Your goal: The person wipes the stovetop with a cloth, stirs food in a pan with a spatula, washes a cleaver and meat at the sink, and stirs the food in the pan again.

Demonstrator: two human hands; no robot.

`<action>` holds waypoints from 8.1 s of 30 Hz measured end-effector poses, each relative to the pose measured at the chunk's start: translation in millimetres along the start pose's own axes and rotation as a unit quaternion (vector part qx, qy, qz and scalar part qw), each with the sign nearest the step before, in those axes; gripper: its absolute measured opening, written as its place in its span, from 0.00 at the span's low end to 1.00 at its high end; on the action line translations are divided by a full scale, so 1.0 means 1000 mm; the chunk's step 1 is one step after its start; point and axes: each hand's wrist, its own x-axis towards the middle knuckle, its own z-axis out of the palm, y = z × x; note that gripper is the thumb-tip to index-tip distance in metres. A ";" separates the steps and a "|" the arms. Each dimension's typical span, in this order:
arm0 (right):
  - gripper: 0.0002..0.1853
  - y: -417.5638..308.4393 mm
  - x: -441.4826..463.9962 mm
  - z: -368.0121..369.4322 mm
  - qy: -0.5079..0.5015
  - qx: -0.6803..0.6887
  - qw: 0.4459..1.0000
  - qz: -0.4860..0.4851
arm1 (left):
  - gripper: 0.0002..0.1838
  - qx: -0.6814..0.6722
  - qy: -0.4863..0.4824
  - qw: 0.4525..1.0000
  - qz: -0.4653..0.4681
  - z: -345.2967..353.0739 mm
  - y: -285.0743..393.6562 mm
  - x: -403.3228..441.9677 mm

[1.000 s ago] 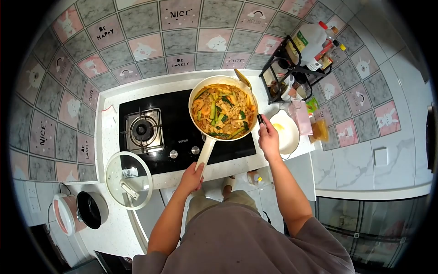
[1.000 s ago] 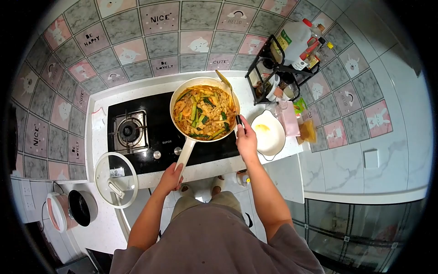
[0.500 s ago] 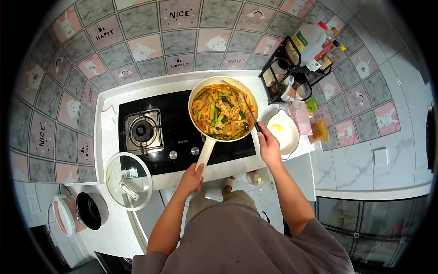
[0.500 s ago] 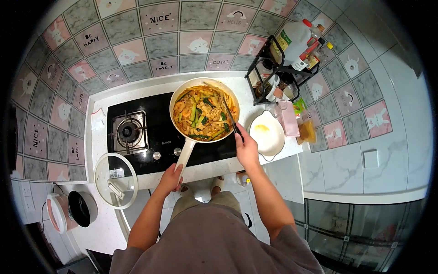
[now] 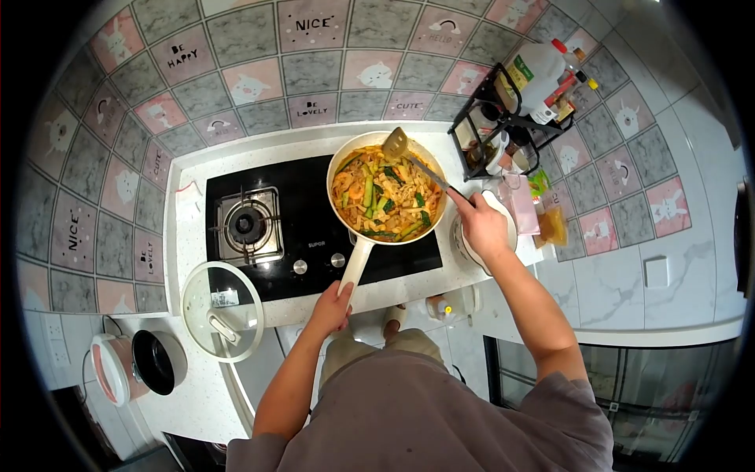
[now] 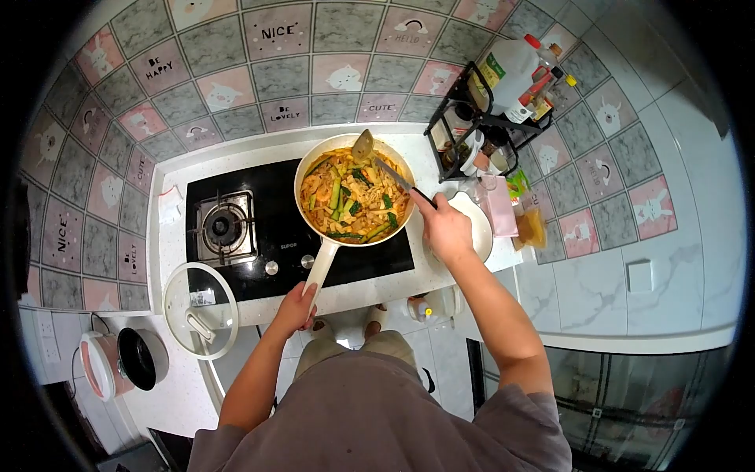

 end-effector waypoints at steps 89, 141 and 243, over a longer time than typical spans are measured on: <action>0.21 -0.008 -0.022 0.003 -0.011 0.121 0.989 0.085 | 0.20 0.081 0.002 0.997 -0.001 -0.005 -0.002 0.003; 0.20 -0.020 -0.033 -0.095 -0.118 0.200 0.965 0.122 | 0.30 0.236 0.057 0.959 0.147 -0.004 -0.012 0.002; 0.22 -0.030 0.037 0.001 -0.031 0.012 0.999 0.029 | 0.28 0.166 0.047 0.981 0.088 0.002 0.003 -0.007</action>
